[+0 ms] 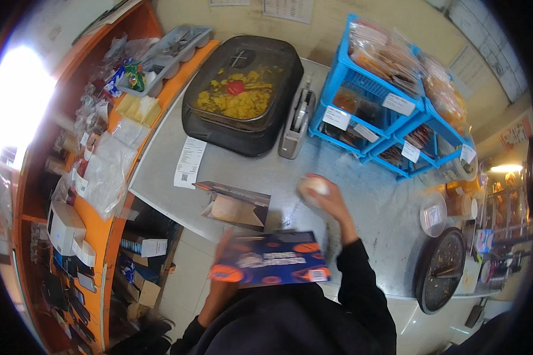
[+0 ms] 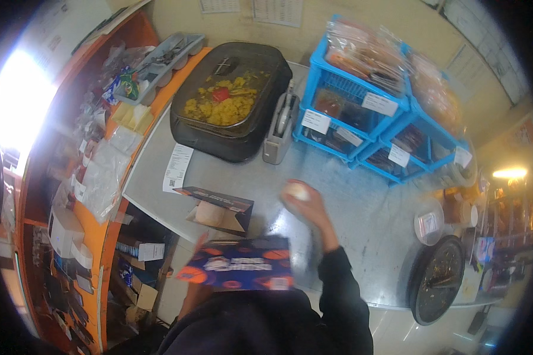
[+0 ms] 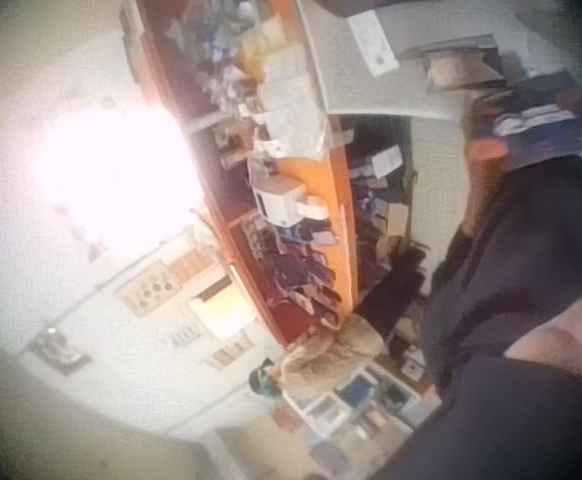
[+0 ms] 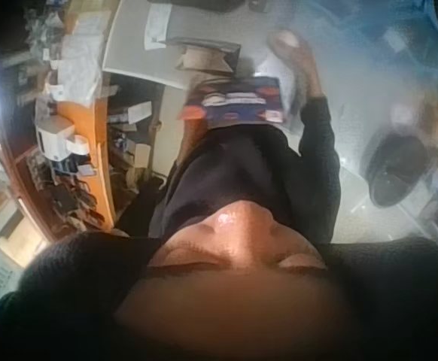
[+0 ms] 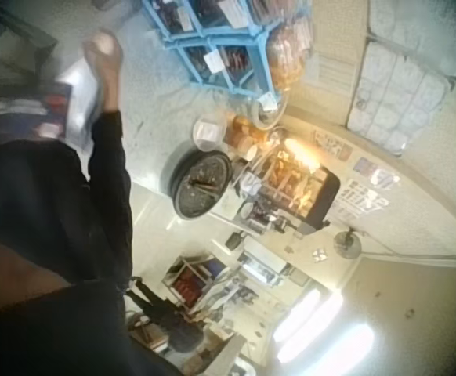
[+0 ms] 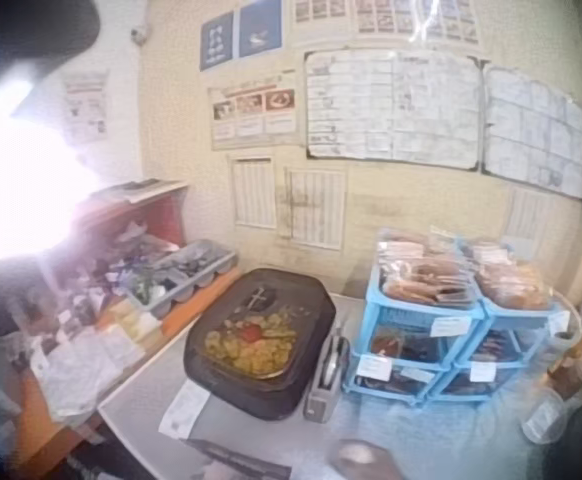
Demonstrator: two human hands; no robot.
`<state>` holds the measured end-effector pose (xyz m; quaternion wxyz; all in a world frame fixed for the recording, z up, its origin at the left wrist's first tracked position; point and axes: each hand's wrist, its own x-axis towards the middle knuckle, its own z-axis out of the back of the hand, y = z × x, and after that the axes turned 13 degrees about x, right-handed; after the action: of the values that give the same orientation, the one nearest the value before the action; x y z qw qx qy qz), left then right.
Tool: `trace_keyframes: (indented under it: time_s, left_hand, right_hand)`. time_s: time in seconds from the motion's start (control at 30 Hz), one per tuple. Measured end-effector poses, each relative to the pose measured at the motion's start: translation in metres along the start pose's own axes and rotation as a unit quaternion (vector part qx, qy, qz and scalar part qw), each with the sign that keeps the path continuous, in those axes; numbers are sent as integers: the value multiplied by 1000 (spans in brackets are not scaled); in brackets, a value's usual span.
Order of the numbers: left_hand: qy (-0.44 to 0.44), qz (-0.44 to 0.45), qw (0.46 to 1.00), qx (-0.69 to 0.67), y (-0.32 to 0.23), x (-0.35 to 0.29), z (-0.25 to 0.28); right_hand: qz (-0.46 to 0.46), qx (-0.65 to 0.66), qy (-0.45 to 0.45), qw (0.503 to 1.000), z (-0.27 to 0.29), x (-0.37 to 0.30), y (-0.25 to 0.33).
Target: The person assembles a food order by placing buns and a bread roll into a paper box, adding scrambled eggs with a red spatula, then retrieving fried chicken from a heated display, cutting it with a knife, and packing the pieces into the box. The person closes the box and places a receipt inside.
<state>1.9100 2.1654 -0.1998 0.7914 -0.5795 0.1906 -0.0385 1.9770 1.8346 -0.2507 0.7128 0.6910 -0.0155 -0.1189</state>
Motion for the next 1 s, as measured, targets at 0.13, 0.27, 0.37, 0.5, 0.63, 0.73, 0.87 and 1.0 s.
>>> trace_keyframes:
  time_s: [0.13,0.27,0.37,0.5,0.63,0.73,0.87,1.0]
  left_hand:
    - [118,-142,965,185,23,31,-54]
    - [152,-191,942,229,17,71,-110]
    - [195,-143,914,326,-12,101,-135]
    - [164,-195,904,344,-3,112,-160]
    - [186,-187,887,379,6,114,-158]
    - [162,-211,912,311,23,119,-157]
    - [163,-227,907,317,8,118,-154]
    - [105,-237,909,326,20,127,-154]
  right_hand:
    - [-21,338,-166,926,55,-109,23]
    - [25,419,-335,844,82,-243,30]
    - [-8,414,-309,856,65,-288,34]
    - [-82,426,-281,856,16,-269,16]
    - [-152,319,-270,896,-12,-172,7]
    - [-222,171,-301,912,-3,-125,-24]
    - [-130,-139,-198,962,14,-142,-119]
    - [-218,-213,-109,946,1,-125,5]
